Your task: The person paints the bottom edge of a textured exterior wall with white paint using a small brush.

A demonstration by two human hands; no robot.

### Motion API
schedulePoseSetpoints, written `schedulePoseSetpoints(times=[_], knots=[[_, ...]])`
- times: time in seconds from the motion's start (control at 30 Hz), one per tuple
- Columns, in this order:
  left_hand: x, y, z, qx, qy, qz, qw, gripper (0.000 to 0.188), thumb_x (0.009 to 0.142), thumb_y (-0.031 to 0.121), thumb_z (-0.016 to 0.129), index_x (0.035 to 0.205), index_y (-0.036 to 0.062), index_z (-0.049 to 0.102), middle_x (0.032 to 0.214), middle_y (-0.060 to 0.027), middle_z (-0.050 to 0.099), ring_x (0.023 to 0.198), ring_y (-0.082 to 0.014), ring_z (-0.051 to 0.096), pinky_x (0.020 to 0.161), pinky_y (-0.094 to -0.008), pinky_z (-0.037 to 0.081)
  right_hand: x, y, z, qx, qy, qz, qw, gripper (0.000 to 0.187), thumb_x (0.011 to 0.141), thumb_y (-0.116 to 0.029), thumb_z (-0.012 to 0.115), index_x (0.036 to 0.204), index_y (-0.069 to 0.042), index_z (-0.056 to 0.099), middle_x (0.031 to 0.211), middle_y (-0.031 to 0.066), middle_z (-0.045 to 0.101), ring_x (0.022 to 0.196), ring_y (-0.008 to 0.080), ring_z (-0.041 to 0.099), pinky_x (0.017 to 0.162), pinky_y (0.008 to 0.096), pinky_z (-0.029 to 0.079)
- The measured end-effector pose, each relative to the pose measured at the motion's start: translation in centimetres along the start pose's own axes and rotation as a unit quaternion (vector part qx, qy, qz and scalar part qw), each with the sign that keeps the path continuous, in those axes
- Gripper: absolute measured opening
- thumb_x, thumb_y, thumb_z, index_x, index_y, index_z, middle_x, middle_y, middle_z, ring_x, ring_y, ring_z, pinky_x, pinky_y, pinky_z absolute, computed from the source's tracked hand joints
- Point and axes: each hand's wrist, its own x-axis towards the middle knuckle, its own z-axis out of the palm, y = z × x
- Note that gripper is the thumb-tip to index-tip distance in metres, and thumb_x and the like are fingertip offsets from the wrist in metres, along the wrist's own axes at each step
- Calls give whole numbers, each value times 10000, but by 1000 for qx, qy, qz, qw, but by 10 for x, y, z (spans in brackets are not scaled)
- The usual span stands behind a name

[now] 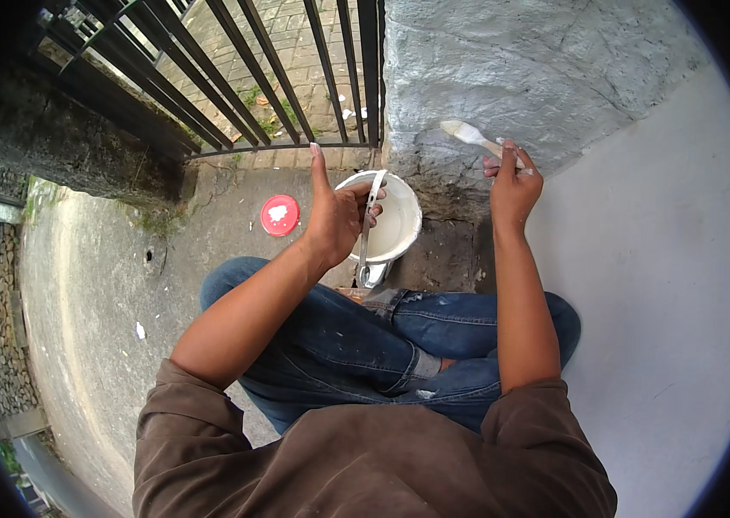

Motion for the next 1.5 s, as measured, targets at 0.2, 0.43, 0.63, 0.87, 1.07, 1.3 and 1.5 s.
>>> schedulePoseSetpoints(times=[0.2, 0.43, 0.63, 0.87, 1.07, 1.3, 1.5], knots=[[0, 2, 4, -8, 11, 5, 1000, 1300, 755, 1056, 134, 1209, -30, 684, 928, -13, 596, 792, -147, 478, 722, -269, 374, -2, -8, -4, -25, 9, -16, 1000, 292, 1065, -199, 619, 1065, 75, 719, 705, 80, 710, 591, 108, 637, 573, 261, 488], [-1, 1, 5, 6, 17, 2, 1000, 1292, 757, 1055, 143, 1204, -28, 688, 915, -2, 593, 781, -139, 476, 715, -268, 362, -42, -1, 26, -69, -110, 1, 992, 330, 1044, -117, 623, 1318, 64, 650, 765, 89, 723, 656, 112, 672, 616, 270, 547], [3, -1, 1, 4, 6, -5, 1000, 1336, 748, 1061, 153, 1298, -54, 641, 937, -8, 589, 814, -148, 480, 762, -264, 388, -60, 26, 41, 134, -202, 206, 948, 321, 1060, -163, 598, 1310, 35, 564, 800, 47, 667, 674, 106, 628, 614, 267, 521], [6, -2, -5, 12, -12, -13, 1000, 1410, 732, 1071, 154, 1411, -96, 562, 988, -25, 587, 853, -158, 480, 821, -254, 427, -58, 50, 39, 154, -224, 315, 909, 273, 1056, -224, 609, 1224, -10, 628, 768, -17, 571, 658, 81, 515, 611, 260, 448], [2, 1, 2, 19, -9, -6, 1000, 1410, 726, 1074, 133, 1383, -90, 583, 983, -26, 583, 847, -163, 472, 800, -268, 405, -27, 50, 28, 266, -159, 259, 915, 327, 1028, -157, 639, 1307, 11, 606, 827, -14, 565, 746, 80, 534, 651, 256, 448], [0, 2, 2, 8, -1, 4, 1000, 1381, 738, 1066, 141, 1361, -78, 599, 971, -24, 576, 846, -163, 470, 803, -270, 398, -49, 33, 37, 348, -79, 191, 914, 275, 1047, -145, 612, 1290, -17, 615, 857, -34, 521, 770, 75, 496, 688, 269, 443], [1, 0, 6, 9, 26, -8, 1000, 1279, 767, 1048, 154, 1214, -21, 695, 906, 1, 601, 782, -141, 475, 731, -280, 357, -77, 38, 63, 267, -83, 160, 946, 298, 1074, -189, 574, 1332, -42, 607, 870, -32, 543, 757, 57, 494, 677, 262, 441]])
